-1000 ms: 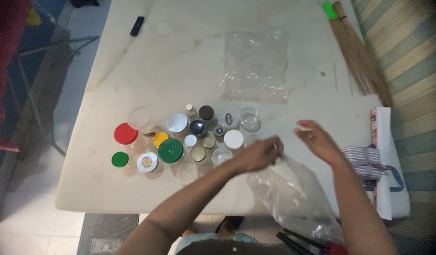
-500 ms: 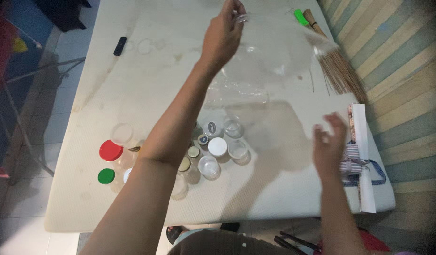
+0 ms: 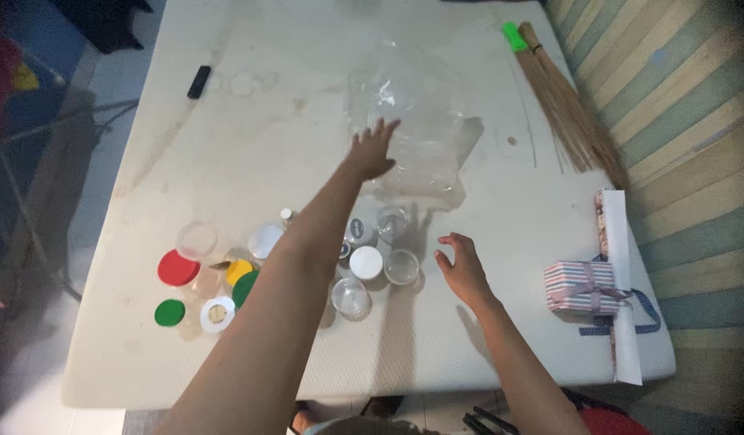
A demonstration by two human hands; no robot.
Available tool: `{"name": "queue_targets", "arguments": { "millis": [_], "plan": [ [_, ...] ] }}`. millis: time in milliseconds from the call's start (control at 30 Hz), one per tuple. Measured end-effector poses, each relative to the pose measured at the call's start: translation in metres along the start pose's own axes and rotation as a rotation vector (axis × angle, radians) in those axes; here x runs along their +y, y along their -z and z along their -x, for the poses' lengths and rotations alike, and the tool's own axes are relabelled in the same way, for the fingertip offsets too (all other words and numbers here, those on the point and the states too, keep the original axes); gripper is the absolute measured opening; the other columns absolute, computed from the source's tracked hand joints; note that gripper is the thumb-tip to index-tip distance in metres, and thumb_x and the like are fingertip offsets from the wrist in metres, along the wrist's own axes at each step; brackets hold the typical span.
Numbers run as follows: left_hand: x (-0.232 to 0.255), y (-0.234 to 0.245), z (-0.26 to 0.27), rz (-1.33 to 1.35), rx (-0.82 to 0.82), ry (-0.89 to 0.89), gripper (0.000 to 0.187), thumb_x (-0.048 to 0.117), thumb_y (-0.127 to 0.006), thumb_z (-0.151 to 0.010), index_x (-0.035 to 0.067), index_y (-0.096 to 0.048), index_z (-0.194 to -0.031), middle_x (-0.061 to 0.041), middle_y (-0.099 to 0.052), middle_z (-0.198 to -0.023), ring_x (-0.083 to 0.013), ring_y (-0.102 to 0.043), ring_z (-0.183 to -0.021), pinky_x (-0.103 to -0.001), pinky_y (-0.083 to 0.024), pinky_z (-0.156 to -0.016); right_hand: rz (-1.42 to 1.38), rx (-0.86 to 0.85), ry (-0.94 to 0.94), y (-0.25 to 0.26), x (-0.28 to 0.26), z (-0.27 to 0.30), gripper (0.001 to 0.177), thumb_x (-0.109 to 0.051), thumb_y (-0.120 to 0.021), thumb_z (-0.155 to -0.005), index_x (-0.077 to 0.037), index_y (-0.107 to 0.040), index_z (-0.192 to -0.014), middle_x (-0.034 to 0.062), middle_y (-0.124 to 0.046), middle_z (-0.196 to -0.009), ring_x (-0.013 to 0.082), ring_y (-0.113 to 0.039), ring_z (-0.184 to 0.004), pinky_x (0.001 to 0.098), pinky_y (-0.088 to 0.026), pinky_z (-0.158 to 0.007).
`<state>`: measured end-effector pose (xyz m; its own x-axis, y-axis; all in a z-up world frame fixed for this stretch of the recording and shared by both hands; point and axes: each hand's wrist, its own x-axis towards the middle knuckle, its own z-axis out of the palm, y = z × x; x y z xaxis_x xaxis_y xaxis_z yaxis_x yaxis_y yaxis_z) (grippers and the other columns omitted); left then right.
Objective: The person unpacks several small plastic containers from a bubble wrap package on a table. They remove each container one by one, place them on the table, and then arrange them into a neat row.
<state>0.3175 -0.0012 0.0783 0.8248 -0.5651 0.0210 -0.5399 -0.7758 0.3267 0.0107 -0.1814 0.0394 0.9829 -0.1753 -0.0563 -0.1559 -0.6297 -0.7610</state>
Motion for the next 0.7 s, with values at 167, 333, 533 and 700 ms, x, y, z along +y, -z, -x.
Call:
{"name": "queue_targets", "arguments": {
  "millis": [167,333,533,700],
  "plan": [
    [0.011,-0.075,0.091,0.091,-0.196,-0.026,0.059,0.037,-0.070,-0.091,0.026,-0.052,-0.145,-0.007,-0.055,-0.148,-0.0364,-0.048,-0.137,-0.063,-0.030,-0.117,0.025,-0.068,-0.029,-0.025,0.005,0.011,0.040,-0.033,-0.062,-0.098,-0.008,-0.060,-0.129,0.0132,-0.052,-0.141,0.0299,-0.051,-0.135,0.0407,-0.044,-0.112],
    [0.032,-0.082,0.227,0.247,-0.223,-0.073,0.053,0.032,-0.068,-0.092,0.024,-0.058,-0.142,-0.009,-0.063,-0.141,-0.0350,-0.058,-0.133,-0.054,-0.044,-0.114,0.047,-0.177,-0.112,-0.060,-0.002,0.032,0.044,-0.033,-0.061,-0.099,-0.009,-0.055,-0.135,0.0143,-0.050,-0.143,0.0299,-0.049,-0.136,0.0416,-0.042,-0.112],
    [0.026,-0.039,0.342,0.330,-0.024,-0.047,0.064,0.022,-0.071,-0.088,0.020,-0.048,-0.148,-0.018,-0.044,-0.157,-0.0462,-0.040,-0.142,-0.059,-0.030,-0.116,0.068,-0.180,0.026,-0.109,-0.033,0.063,0.053,-0.031,-0.064,-0.096,-0.006,-0.051,-0.141,0.0190,-0.048,-0.148,0.0340,-0.047,-0.139,0.0427,-0.040,-0.115],
    [-0.017,-0.010,0.402,0.287,0.051,0.027,0.065,0.022,-0.070,-0.089,0.020,-0.047,-0.150,-0.017,-0.045,-0.156,-0.0482,-0.039,-0.144,-0.057,-0.032,-0.119,0.081,-0.226,0.076,-0.147,-0.067,0.082,0.059,-0.030,-0.067,-0.094,-0.004,-0.048,-0.143,0.0206,-0.048,-0.146,0.0359,-0.046,-0.139,0.0434,-0.038,-0.114]
  ]
}}
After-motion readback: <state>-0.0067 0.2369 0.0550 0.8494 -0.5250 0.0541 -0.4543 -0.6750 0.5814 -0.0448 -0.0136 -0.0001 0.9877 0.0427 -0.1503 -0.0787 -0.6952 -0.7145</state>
